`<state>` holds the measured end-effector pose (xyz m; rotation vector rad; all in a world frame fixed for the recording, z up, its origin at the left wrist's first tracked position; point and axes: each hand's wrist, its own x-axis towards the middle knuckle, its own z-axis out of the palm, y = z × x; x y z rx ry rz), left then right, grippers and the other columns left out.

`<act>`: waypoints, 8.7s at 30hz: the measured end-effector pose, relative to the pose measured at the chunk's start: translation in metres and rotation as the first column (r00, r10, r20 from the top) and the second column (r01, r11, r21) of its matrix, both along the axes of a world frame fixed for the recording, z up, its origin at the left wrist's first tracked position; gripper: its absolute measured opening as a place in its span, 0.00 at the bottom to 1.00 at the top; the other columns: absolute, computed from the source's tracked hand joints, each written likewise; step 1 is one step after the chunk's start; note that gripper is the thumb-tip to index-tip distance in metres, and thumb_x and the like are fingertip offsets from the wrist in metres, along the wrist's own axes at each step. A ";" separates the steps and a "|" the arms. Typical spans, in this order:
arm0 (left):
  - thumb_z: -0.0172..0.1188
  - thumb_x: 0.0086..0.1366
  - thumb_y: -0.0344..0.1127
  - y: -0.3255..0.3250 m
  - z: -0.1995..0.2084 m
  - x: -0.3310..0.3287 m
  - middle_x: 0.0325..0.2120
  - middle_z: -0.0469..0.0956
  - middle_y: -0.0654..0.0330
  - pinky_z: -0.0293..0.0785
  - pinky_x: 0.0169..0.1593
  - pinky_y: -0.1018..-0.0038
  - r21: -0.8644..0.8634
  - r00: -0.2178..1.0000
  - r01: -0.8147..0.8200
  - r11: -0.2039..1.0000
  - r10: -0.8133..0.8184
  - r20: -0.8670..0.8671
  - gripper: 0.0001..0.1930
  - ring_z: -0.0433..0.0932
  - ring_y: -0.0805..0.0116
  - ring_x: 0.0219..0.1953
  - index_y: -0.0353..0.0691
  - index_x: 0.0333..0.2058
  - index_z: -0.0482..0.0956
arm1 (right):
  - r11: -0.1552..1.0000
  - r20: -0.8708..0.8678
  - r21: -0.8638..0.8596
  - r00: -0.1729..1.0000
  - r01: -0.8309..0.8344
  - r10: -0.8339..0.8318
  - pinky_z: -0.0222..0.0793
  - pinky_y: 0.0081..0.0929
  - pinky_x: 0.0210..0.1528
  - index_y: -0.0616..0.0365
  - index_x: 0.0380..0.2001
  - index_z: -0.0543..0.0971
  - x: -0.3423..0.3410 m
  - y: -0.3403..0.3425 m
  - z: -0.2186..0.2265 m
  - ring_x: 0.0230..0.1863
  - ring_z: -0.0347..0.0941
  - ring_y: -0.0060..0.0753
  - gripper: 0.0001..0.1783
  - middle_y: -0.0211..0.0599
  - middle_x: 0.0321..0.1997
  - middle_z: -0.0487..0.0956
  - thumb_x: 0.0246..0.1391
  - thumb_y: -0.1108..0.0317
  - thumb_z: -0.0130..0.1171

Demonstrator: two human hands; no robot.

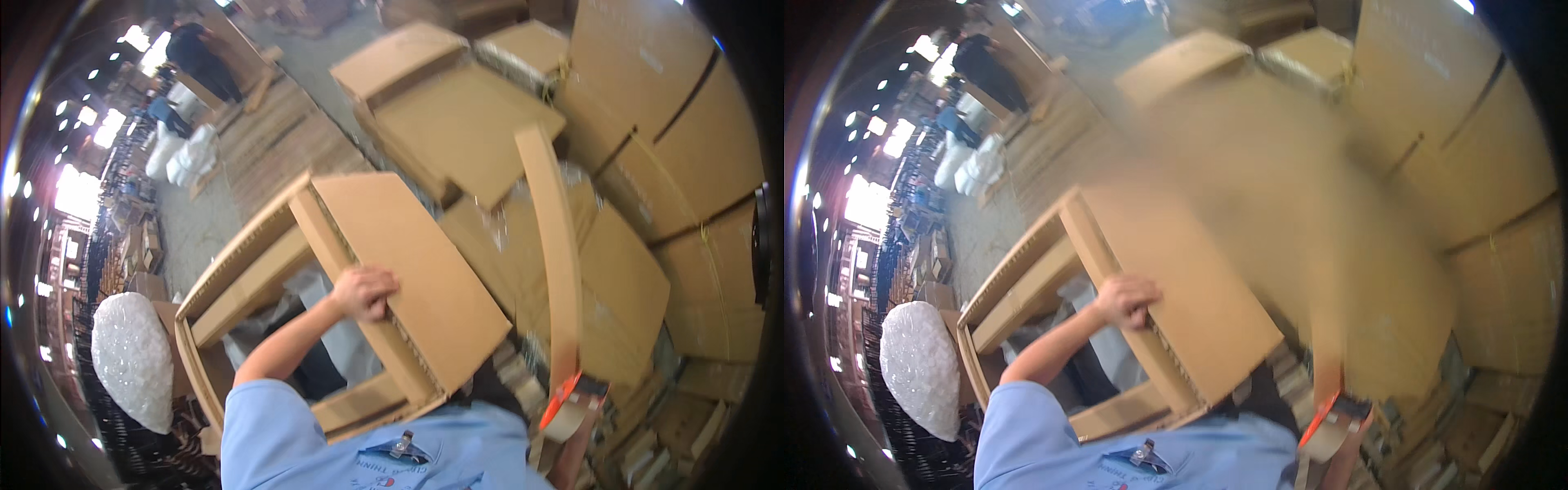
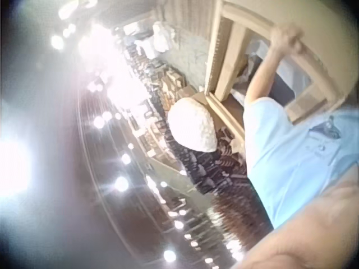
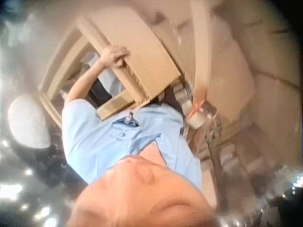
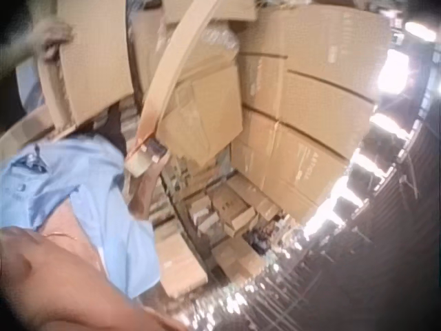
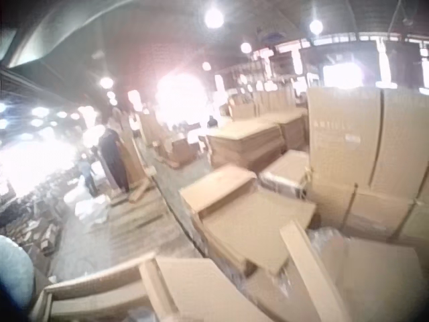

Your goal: The person assembles and seals cardboard boxes containing wrapped items. They fold flaps, apply tape with a handheld dispenser, and move finished boxes aside on a wooden pallet in a warehouse.

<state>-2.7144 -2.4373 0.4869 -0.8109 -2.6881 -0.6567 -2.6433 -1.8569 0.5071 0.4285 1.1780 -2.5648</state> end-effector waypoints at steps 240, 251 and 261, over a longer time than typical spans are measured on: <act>0.65 0.68 0.43 0.066 0.047 0.559 0.40 0.83 0.62 0.76 0.50 0.59 -0.124 0.727 -0.675 0.727 0.685 0.056 0.12 0.82 0.58 0.46 0.48 0.47 0.86 | 0.636 -0.315 0.695 -0.653 0.336 0.689 0.69 0.33 0.43 0.38 0.32 0.85 0.216 -0.312 -0.003 0.45 0.80 0.25 0.13 0.17 0.36 0.85 0.40 0.56 0.75; 0.60 0.74 0.41 0.059 0.035 0.558 0.28 0.76 0.57 0.74 0.38 0.60 -0.104 0.724 -0.667 0.737 0.675 0.142 0.12 0.79 0.55 0.34 0.41 0.41 0.88 | 0.751 -0.724 0.638 0.200 -0.170 0.660 0.78 0.33 0.40 0.55 0.34 0.82 0.216 -0.289 0.019 0.40 0.84 0.35 0.14 0.36 0.35 0.85 0.42 0.73 0.74; 0.59 0.74 0.42 0.069 0.031 0.554 0.27 0.76 0.57 0.74 0.37 0.60 -0.096 0.728 -0.679 0.728 0.684 0.035 0.13 0.79 0.54 0.32 0.42 0.37 0.88 | 0.539 -0.537 0.828 0.498 0.154 0.681 0.78 0.32 0.44 0.63 0.41 0.85 0.144 -0.258 0.004 0.39 0.86 0.43 0.12 0.56 0.35 0.85 0.52 0.74 0.65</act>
